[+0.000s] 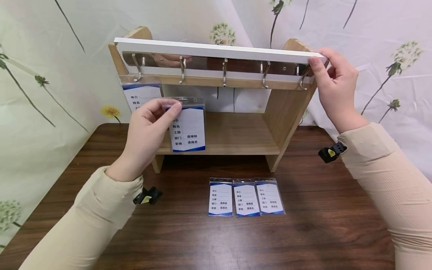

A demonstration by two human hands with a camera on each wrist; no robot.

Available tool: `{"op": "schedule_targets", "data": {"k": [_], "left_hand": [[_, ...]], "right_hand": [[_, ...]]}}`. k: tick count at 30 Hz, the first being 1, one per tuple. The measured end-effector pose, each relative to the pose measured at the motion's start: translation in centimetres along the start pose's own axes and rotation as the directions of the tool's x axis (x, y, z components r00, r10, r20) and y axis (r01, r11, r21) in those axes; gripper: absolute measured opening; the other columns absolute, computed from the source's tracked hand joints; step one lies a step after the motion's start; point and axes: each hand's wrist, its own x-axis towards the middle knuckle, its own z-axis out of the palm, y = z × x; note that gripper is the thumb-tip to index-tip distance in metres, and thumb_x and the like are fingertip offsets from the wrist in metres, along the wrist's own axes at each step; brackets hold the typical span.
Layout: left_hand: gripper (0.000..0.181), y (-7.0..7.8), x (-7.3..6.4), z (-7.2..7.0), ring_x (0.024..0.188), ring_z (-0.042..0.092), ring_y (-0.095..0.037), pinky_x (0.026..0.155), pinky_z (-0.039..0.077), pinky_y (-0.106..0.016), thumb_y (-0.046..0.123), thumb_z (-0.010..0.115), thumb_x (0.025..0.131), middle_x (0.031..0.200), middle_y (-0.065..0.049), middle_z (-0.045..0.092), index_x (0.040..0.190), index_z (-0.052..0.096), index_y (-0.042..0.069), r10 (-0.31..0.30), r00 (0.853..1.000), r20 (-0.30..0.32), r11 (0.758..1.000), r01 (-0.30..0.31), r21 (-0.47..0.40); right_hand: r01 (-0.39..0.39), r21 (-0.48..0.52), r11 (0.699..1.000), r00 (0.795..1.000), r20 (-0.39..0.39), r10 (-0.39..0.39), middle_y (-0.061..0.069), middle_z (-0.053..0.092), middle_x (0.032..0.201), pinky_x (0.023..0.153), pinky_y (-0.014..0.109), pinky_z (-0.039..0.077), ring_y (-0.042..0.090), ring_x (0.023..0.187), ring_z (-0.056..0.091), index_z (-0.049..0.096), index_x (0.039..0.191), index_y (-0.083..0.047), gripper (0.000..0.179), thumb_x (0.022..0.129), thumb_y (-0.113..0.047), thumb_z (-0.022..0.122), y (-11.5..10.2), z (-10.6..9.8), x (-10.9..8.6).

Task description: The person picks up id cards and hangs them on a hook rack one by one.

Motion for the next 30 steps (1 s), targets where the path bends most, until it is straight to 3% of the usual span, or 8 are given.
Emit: {"op": "schedule_targets", "data": {"k": [3,8,14,22,30], "left_hand": [[0.012,0.1,0.7,0.6,0.086,0.053,-0.014,0.074,0.043,-0.024,0.024,0.065,0.097,0.091,0.003,0.065,0.101,0.07,0.014,0.023,0.996,-0.08,0.999,-0.027,-0.043],[0.022,0.0,1.6,1.3,0.081,0.053,-0.014,0.067,0.04,-0.026,0.027,0.063,0.098,0.086,0.003,0.063,0.106,0.07,0.008,0.033,0.987,-0.156,0.999,-0.038,-0.031],[0.025,0.0,2.4,1.7,0.08,0.054,-0.012,0.064,0.04,-0.024,0.028,0.063,0.098,0.086,0.003,0.062,0.108,0.07,0.006,0.028,0.981,-0.19,0.999,-0.034,-0.031],[0.024,-0.3,3.0,1.8,0.08,0.055,-0.011,0.064,0.04,-0.025,0.028,0.064,0.097,0.085,0.004,0.061,0.107,0.072,0.008,0.003,0.975,-0.222,0.999,-0.014,-0.05],[0.019,-0.3,3.2,2.1,0.079,0.058,-0.011,0.064,0.041,-0.025,0.027,0.063,0.098,0.086,0.006,0.067,0.101,0.072,0.011,0.002,0.967,-0.254,0.996,-0.026,-0.09]], "right_hand": [[-0.022,0.005,1.0,1.0,-0.007,0.022,-0.027,0.048,0.068,0.055,0.016,0.023,0.0,0.054,0.028,0.073,0.107,-0.003,0.025,0.093,-0.023,0.071,0.2,-0.1,0.0],[-0.023,0.003,1.0,1.0,-0.005,0.023,-0.028,0.049,0.07,0.056,0.015,0.023,-0.001,0.054,0.029,0.073,0.108,-0.001,0.025,0.093,-0.021,0.07,0.0,-0.1,-0.1],[-0.069,0.027,0.997,0.998,-0.013,0.069,-0.026,0.05,0.069,0.056,0.016,0.023,0.0,0.055,0.029,0.071,0.11,0.001,0.027,0.093,-0.02,0.07,-0.4,-0.1,-0.2],[-0.011,0.008,1.0,1.0,0.0,0.011,-0.029,0.051,0.073,0.056,0.016,0.024,-0.001,0.056,0.029,0.071,0.109,0.001,0.027,0.093,-0.021,0.07,0.2,0.0,0.1],[-0.018,0.007,1.0,1.0,0.006,0.018,-0.028,0.051,0.072,0.057,0.016,0.024,0.0,0.056,0.03,0.071,0.109,0.0,0.027,0.093,-0.022,0.069,0.3,0.1,0.1]]}}
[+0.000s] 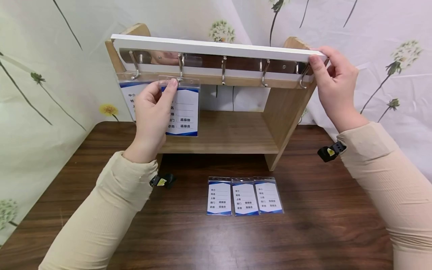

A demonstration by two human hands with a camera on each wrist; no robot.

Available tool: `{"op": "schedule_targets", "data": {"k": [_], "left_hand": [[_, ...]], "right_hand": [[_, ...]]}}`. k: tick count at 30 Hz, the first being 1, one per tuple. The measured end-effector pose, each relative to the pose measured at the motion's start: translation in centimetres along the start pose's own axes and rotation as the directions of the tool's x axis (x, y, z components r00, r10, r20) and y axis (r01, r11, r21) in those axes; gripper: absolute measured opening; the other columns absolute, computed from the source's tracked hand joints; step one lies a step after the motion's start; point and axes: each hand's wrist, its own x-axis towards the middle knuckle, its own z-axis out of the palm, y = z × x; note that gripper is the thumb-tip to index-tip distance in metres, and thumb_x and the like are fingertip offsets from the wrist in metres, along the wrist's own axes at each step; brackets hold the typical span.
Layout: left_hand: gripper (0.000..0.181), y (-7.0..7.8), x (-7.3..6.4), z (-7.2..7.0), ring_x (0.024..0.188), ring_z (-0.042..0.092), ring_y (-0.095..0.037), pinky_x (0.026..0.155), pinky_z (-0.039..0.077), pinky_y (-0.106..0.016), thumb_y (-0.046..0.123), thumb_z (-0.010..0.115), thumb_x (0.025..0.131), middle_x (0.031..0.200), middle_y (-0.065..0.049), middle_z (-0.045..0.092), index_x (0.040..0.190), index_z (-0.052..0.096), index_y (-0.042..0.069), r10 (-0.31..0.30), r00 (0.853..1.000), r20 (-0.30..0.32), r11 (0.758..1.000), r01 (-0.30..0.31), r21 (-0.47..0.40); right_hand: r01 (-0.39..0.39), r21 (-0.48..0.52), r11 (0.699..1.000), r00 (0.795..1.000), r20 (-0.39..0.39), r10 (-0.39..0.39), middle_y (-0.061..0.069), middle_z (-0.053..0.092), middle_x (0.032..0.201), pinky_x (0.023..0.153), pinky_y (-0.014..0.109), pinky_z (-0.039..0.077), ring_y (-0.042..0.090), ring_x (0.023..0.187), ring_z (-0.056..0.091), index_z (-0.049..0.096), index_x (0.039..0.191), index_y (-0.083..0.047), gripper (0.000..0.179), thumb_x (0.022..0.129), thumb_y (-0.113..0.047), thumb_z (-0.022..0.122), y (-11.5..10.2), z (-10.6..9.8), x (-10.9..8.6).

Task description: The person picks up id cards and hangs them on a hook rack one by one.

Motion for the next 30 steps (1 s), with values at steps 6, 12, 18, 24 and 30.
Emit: {"op": "schedule_targets", "data": {"k": [6,12,18,24,30], "left_hand": [[0.017,0.1,0.1,0.3,0.077,0.058,-0.011,0.063,0.04,-0.025,0.029,0.064,0.097,0.084,0.006,0.067,0.094,0.071,0.014,-0.014,0.999,-0.029,1.0,0.014,-0.002],[0.015,0.3,0.1,0.4,0.077,0.057,-0.011,0.065,0.039,-0.025,0.027,0.065,0.097,0.084,0.005,0.069,0.092,0.071,0.014,-0.018,0.999,-0.043,0.999,0.016,-0.048],[0.017,0.4,0.1,0.6,0.08,0.057,-0.011,0.067,0.04,-0.025,0.027,0.064,0.097,0.086,0.004,0.068,0.095,0.072,0.013,-0.024,0.999,-0.031,0.999,0.023,-0.05],[0.02,0.2,0.1,0.6,0.08,0.056,-0.01,0.066,0.038,-0.024,0.029,0.062,0.098,0.085,0.006,0.068,0.098,0.071,0.012,-0.007,0.999,-0.034,1.0,0.006,-0.021],[0.022,0.2,0.1,0.7,0.079,0.056,-0.01,0.066,0.039,-0.023,0.03,0.06,0.099,0.085,0.006,0.068,0.101,0.071,0.011,-0.004,1.0,-0.028,1.0,0.004,-0.014]], "right_hand": [[0.022,0.007,1.0,1.0,-0.009,-0.022,-0.028,0.051,0.072,0.057,0.016,0.024,-0.001,0.056,0.03,0.073,0.107,-0.002,0.025,0.093,-0.023,0.07,0.0,0.1,0.1],[-0.029,0.037,0.999,1.0,-0.007,0.029,-0.025,0.051,0.07,0.057,0.015,0.024,0.0,0.055,0.029,0.072,0.108,0.0,0.025,0.093,-0.02,0.07,-0.5,0.3,0.1],[-0.035,0.044,0.998,0.999,-0.008,0.036,-0.025,0.052,0.071,0.056,0.015,0.024,0.0,0.054,0.029,0.074,0.105,-0.004,0.021,0.092,-0.02,0.07,-0.5,0.1,0.0],[-0.011,0.019,1.0,1.0,0.0,0.011,-0.027,0.052,0.073,0.056,0.016,0.023,0.0,0.054,0.028,0.072,0.108,0.0,0.026,0.093,-0.021,0.07,-0.4,0.1,0.0],[-0.052,0.043,0.998,0.999,-0.004,0.052,-0.024,0.05,0.07,0.057,0.015,0.023,0.001,0.054,0.028,0.071,0.108,0.002,0.025,0.093,-0.018,0.07,-1.2,0.0,-0.2]]}}
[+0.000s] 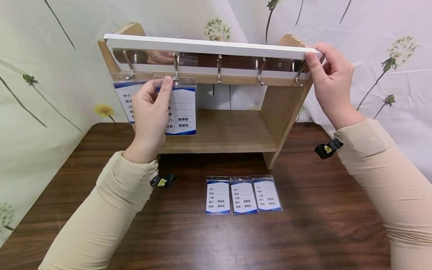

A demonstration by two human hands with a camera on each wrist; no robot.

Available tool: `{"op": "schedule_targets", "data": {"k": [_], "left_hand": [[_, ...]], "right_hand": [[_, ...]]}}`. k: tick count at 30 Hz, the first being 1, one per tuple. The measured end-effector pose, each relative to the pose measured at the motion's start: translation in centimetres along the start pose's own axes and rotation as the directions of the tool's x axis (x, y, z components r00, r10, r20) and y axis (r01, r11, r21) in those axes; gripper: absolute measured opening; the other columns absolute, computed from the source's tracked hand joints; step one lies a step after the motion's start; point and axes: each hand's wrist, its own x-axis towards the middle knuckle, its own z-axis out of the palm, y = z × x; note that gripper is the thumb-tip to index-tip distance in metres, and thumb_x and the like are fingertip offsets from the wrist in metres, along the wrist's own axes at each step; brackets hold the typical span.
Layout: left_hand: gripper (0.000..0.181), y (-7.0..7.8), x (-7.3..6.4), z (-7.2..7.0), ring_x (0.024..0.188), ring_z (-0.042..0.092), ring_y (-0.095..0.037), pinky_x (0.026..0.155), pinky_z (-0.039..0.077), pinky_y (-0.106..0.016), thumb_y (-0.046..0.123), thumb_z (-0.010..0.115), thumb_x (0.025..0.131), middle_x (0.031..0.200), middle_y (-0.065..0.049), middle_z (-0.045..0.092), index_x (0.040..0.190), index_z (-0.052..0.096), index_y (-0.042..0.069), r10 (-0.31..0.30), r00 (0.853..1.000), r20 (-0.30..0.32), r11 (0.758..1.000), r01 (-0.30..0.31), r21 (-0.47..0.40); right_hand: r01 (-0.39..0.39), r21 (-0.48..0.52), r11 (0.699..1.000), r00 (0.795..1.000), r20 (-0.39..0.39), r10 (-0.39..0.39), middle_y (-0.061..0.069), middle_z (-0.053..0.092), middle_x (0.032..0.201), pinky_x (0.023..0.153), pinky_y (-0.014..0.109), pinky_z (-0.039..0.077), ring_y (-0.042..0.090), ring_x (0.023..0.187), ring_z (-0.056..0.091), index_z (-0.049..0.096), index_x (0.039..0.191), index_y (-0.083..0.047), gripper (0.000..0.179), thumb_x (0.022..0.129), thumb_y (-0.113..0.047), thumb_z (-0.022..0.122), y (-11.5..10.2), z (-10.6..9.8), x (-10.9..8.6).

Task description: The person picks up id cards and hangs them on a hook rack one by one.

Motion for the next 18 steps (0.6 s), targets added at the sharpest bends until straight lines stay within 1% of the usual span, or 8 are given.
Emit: {"op": "schedule_targets", "data": {"k": [3,7,10,13,15,18], "left_hand": [[0.02,0.0,0.0,-0.1,0.08,0.057,-0.01,0.066,0.039,-0.024,0.029,0.061,0.099,0.085,0.006,0.068,0.099,0.071,0.011,-0.009,1.0,0.004,1.0,0.009,-0.026],[0.018,0.1,0.1,-0.1,0.079,0.058,-0.011,0.066,0.04,-0.024,0.028,0.062,0.098,0.083,0.005,0.068,0.094,0.071,0.012,-0.011,1.0,0.012,0.998,0.011,-0.056],[0.018,0.3,0.1,-0.1,0.075,0.057,-0.01,0.063,0.039,-0.023,0.027,0.063,0.098,0.079,0.004,0.068,0.088,0.07,0.013,-0.017,1.0,0.009,0.998,0.017,-0.066],[0.019,0.4,0.1,-0.1,0.072,0.056,-0.009,0.06,0.038,-0.023,0.025,0.064,0.097,0.076,0.005,0.068,0.086,0.07,0.012,-0.039,0.999,0.001,0.996,0.039,-0.075],[0.019,0.4,0.2,-0.1,0.071,0.055,-0.008,0.059,0.036,-0.023,0.025,0.064,0.097,0.075,0.006,0.068,0.086,0.071,0.011,-0.054,0.999,-0.001,0.996,0.054,-0.071],[0.018,0.4,0.2,-0.1,0.07,0.055,-0.007,0.059,0.037,-0.023,0.027,0.063,0.098,0.074,0.009,0.067,0.088,0.071,0.014,-0.054,0.998,0.012,0.998,0.055,-0.029]], "right_hand": [[0.007,-0.004,1.0,1.0,0.001,-0.007,-0.025,0.051,0.071,0.057,0.015,0.023,0.001,0.054,0.028,0.072,0.108,0.0,0.024,0.093,-0.019,0.07,0.3,0.1,0.1],[0.063,-0.033,0.997,0.998,0.009,-0.063,-0.027,0.05,0.072,0.055,0.016,0.023,0.0,0.054,0.028,0.074,0.106,-0.004,0.023,0.093,-0.022,0.07,1.0,-0.1,0.3],[0.083,-0.038,0.996,0.996,0.012,-0.083,-0.027,0.049,0.071,0.055,0.016,0.023,0.0,0.054,0.029,0.074,0.105,-0.007,0.021,0.093,-0.023,0.07,1.3,-0.1,0.4],[0.069,-0.035,0.997,0.998,0.005,-0.069,-0.027,0.049,0.07,0.056,0.016,0.023,0.0,0.054,0.029,0.074,0.103,-0.007,0.019,0.093,-0.022,0.07,1.3,-0.1,0.3],[0.048,-0.03,0.998,0.999,-0.002,-0.048,-0.026,0.049,0.07,0.057,0.016,0.024,0.0,0.055,0.029,0.073,0.104,-0.003,0.021,0.093,-0.021,0.07,1.2,0.0,0.3],[0.027,-0.025,0.999,1.0,-0.004,-0.027,-0.026,0.048,0.069,0.057,0.015,0.023,0.0,0.054,0.028,0.071,0.106,0.001,0.024,0.093,-0.019,0.07,0.7,0.0,0.1]]}}
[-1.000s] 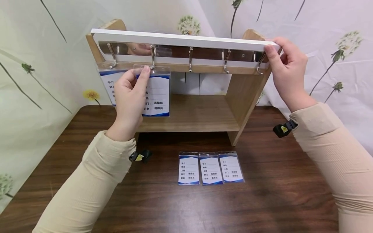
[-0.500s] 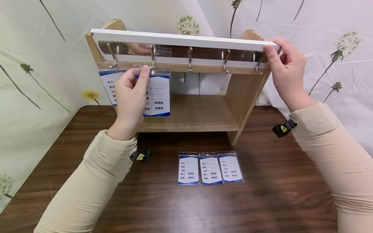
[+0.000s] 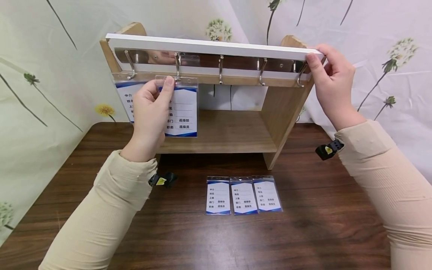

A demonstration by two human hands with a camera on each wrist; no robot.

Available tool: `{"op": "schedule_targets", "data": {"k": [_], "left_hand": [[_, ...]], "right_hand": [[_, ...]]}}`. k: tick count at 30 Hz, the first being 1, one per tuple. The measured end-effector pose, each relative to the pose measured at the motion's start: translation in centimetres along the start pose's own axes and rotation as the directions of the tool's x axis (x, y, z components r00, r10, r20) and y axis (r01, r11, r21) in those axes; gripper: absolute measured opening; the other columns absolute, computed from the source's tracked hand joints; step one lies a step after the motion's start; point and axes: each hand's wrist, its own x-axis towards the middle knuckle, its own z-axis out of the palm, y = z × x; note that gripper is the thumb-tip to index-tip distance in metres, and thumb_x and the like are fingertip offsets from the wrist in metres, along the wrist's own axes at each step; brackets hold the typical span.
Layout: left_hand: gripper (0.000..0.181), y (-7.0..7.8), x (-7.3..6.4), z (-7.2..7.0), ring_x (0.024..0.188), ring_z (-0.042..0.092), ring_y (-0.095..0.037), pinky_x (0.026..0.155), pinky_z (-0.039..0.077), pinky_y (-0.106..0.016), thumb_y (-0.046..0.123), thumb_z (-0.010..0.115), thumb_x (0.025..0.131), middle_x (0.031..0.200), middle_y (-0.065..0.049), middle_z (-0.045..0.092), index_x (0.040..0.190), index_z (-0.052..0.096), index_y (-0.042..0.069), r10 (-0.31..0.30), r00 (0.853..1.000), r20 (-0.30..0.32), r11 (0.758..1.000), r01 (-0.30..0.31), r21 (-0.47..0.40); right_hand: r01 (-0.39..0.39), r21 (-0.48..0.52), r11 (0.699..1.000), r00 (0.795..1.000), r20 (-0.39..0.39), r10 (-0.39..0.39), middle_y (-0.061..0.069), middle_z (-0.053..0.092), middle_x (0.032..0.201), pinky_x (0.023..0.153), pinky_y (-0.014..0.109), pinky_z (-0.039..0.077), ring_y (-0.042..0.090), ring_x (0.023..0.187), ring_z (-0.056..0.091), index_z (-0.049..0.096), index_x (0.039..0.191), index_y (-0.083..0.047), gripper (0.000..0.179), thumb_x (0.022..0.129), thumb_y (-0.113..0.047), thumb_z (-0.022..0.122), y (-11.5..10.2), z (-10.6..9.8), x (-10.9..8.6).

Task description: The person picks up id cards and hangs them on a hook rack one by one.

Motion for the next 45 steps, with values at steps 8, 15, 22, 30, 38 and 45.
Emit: {"op": "schedule_targets", "data": {"k": [8,15,22,30,38,45], "left_hand": [[0.017,0.3,0.2,0.0,0.073,0.056,-0.008,0.062,0.039,-0.024,0.025,0.063,0.097,0.077,0.006,0.068,0.091,0.072,0.011,-0.023,0.999,0.024,0.999,0.023,-0.032],[0.017,0.3,0.3,0.2,0.075,0.059,-0.008,0.063,0.044,-0.021,0.026,0.063,0.098,0.084,0.005,0.067,0.088,0.07,0.014,-0.069,0.997,0.031,0.996,0.07,-0.06],[0.016,-0.2,0.6,0.4,0.073,0.06,-0.007,0.061,0.042,-0.02,0.029,0.062,0.098,0.079,0.008,0.068,0.09,0.069,0.017,-0.072,0.997,0.008,0.997,0.073,-0.033],[0.024,-0.8,0.7,0.5,0.073,0.064,-0.004,0.058,0.045,-0.018,0.034,0.061,0.098,0.078,0.01,0.072,0.095,0.069,0.012,-0.068,0.998,-0.007,0.998,0.068,-0.005],[0.015,-2.4,-0.8,0.1,0.08,0.07,-0.004,0.069,0.054,-0.019,0.03,0.067,0.095,0.075,0.015,0.072,0.097,0.066,0.016,-0.063,0.997,0.041,0.998,0.063,-0.009],[0.016,-3.4,-1.2,-0.1,0.083,0.071,-0.004,0.074,0.056,-0.02,0.029,0.068,0.095,0.079,0.016,0.073,0.099,0.066,0.014,-0.095,0.995,0.028,0.995,0.096,-0.014]], "right_hand": [[-0.026,0.014,1.0,1.0,0.004,0.026,-0.025,0.048,0.068,0.057,0.015,0.023,0.001,0.055,0.028,0.069,0.108,0.004,0.026,0.093,-0.017,0.068,-1.2,-0.1,-0.3],[0.027,-0.002,1.0,1.0,0.011,-0.027,-0.027,0.05,0.071,0.056,0.016,0.024,0.0,0.054,0.029,0.072,0.106,0.0,0.025,0.093,-0.021,0.07,0.4,-0.2,0.0],[0.068,-0.007,0.998,0.997,0.024,-0.068,-0.027,0.048,0.071,0.055,0.017,0.023,0.001,0.054,0.028,0.071,0.107,0.0,0.027,0.094,-0.024,0.069,0.5,-0.1,0.1],[0.02,0.011,1.0,1.0,0.011,-0.02,-0.026,0.049,0.071,0.056,0.016,0.023,0.0,0.055,0.028,0.07,0.108,0.003,0.026,0.093,-0.019,0.069,0.3,0.0,0.1],[-0.005,0.022,1.0,1.0,0.01,0.004,-0.024,0.049,0.071,0.057,0.016,0.023,0.001,0.055,0.028,0.069,0.108,0.004,0.025,0.094,-0.017,0.068,-0.4,0.1,-0.1],[-0.01,0.033,0.999,1.0,0.005,0.01,-0.024,0.049,0.07,0.057,0.016,0.023,0.001,0.055,0.028,0.069,0.109,0.003,0.026,0.094,-0.017,0.068,-0.1,0.1,0.0]]}}
